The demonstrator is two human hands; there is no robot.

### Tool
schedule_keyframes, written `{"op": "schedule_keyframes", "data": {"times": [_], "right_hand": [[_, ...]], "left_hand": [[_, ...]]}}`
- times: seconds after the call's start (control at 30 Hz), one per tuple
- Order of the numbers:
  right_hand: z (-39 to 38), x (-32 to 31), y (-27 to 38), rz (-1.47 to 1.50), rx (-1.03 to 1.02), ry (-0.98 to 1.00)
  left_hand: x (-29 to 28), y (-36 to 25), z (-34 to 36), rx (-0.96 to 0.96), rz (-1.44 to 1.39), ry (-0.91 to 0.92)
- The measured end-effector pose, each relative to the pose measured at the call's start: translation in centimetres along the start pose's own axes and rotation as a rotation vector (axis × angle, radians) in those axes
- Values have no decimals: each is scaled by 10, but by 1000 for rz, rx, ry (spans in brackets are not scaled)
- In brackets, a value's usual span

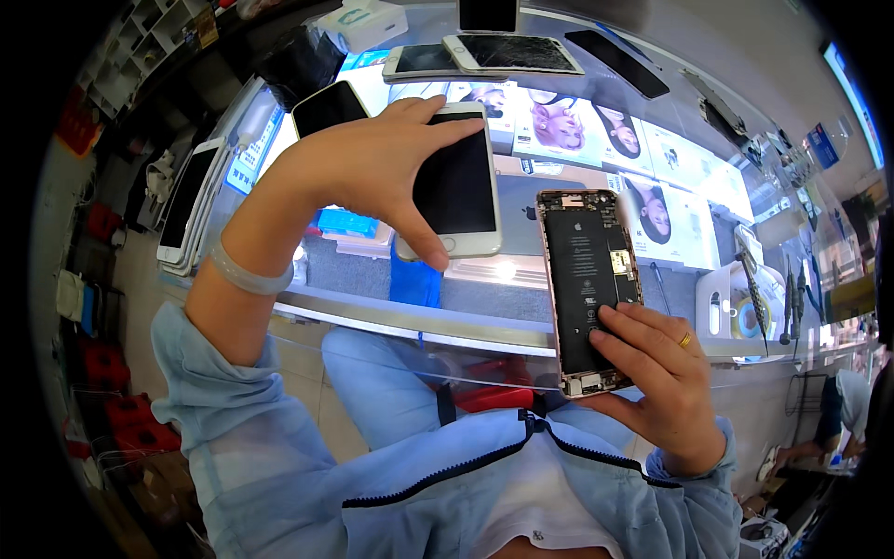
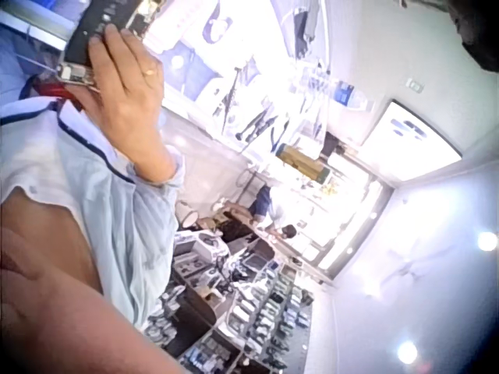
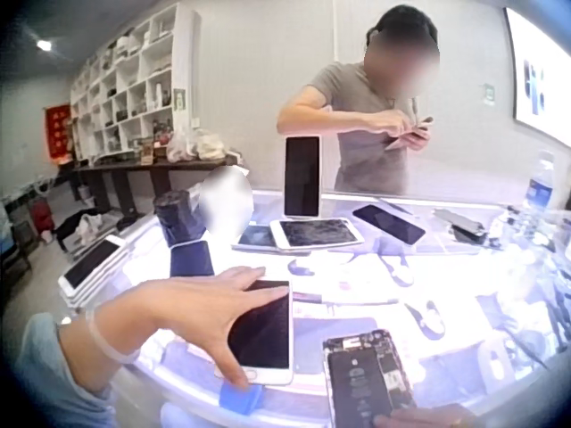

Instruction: The person disassembles a smartphone, removes the battery, and replaces the screen assembly. They use a screwdriver to remove screws, pry open the device, and connect internal components before reassembling the phone and placing it on a shelf.

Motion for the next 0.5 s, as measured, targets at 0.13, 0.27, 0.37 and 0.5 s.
{"op": "schedule_keyframes", "data": {"times": [0.13,0.27,0.37,0.5], "right_hand": [[2,0,0,18,33,8],[1,1,0,16,29,2],[1,1,0,8,26,-1],[1,1,-1,1,18,-3]], "left_hand": [[-1,-13,-7,-37,70,46],[1,-14,-11,-41,126,74],[3,-13,-12,-30,142,51],[2,-13,-11,-24,142,55]]}}
Point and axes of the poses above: each hand's wrist, its own z-axis towards the middle knuckle, its own x-axis out of the palm, y = z × x, the point moved 4 cm from there along z, towards the middle knuckle, and after that the axes turned 1 degree about z, right-handed, at the moved point
